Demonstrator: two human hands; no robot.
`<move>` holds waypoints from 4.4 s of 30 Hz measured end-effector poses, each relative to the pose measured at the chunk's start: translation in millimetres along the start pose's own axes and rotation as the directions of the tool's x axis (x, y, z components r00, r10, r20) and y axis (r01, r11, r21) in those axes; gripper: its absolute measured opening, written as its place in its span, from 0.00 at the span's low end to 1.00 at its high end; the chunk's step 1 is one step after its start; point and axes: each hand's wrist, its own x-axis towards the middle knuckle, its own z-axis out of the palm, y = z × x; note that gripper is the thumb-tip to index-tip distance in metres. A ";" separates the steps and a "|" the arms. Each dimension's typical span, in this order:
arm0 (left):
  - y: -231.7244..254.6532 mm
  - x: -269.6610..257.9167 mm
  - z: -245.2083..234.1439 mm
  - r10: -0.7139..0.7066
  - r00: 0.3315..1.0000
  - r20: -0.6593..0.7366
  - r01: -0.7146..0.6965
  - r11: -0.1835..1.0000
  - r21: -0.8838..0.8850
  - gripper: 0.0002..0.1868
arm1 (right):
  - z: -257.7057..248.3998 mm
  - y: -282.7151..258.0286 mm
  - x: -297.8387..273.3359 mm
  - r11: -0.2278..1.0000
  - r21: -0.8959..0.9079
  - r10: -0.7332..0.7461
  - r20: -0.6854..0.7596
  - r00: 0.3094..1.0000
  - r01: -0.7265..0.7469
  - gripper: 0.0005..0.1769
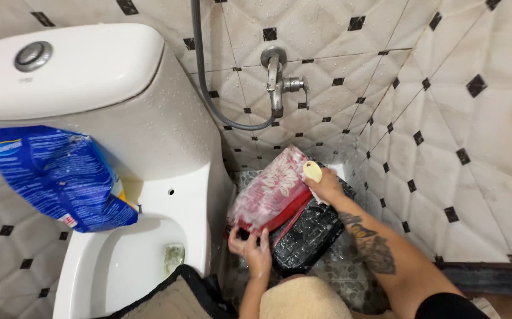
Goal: The person scrubs a black and red bag with a small brush and soapy water next to a toilet, rinsing the bag under a running faucet.
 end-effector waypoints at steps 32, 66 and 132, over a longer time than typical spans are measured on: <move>-13.5 -13.9 -16.7 -0.721 0.593 0.358 0.765 0.644 0.030 0.26 | -36.4 30.9 -61.4 0.901 0.395 -0.201 0.021 0.979 0.176 0.34; -51.6 -60.7 -42.7 -0.667 0.532 0.521 0.786 0.618 -0.011 0.19 | -67.0 87.6 -116.1 0.921 0.309 0.254 -0.018 0.967 -0.236 0.32; -102.9 -27.6 24.6 -0.336 0.882 0.329 0.469 0.694 -0.547 0.09 | 13.0 -140.1 -110.7 0.759 -0.411 -0.529 0.062 0.846 0.505 0.43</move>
